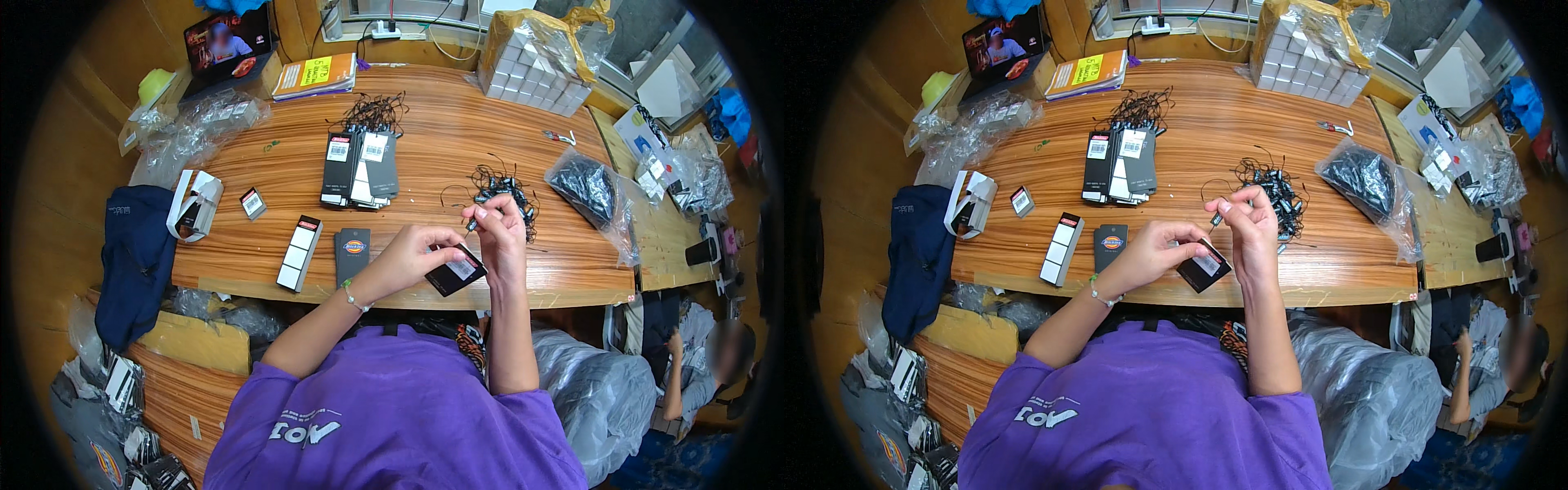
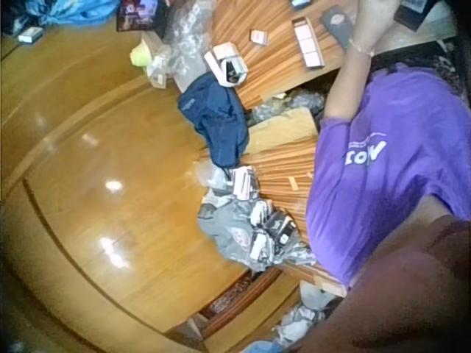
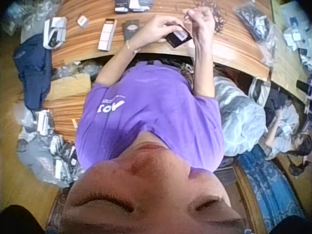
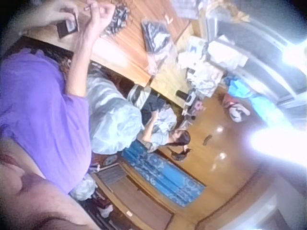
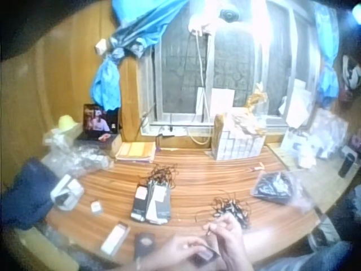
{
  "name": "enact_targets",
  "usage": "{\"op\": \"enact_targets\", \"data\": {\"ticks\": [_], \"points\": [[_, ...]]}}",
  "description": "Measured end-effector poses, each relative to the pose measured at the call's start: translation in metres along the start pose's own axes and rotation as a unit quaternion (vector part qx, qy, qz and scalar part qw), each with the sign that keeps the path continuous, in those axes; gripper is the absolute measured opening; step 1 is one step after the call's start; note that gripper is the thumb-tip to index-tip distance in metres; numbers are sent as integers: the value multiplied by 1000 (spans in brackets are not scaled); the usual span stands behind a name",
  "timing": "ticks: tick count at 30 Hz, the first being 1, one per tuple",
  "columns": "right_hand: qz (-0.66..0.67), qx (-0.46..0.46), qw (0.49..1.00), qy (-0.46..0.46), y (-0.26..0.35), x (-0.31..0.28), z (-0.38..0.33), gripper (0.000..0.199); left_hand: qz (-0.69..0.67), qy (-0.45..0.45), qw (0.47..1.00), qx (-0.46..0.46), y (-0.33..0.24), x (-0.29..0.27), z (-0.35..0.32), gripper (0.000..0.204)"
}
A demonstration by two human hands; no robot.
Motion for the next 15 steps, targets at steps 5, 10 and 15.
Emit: {"op": "enact_targets", "data": {"ticks": [5, 10, 15], "points": [[90, -2, 996, -28, 5, -13, 15, 17, 36, -16, 999, -14, 0, -5, -7, 14], [143, -47, 988, -47, 27, -28, 30, 17, 4, -25, 999, -38, 10, -8, -10, 13], [220, -80, 972, 12, 42, -13, 25, 17, -56, -103, 993, -27, 22, -20, -9, 12]]}}
Point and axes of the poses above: each hand's wrist, its own z-axis towards the middle knuckle, its own x-axis out of the palm, y = z × x, the point moved 2 cm from there along z, towards the middle knuckle, and after that the axes turned 2 degrees about y, right-handed, at the moved point
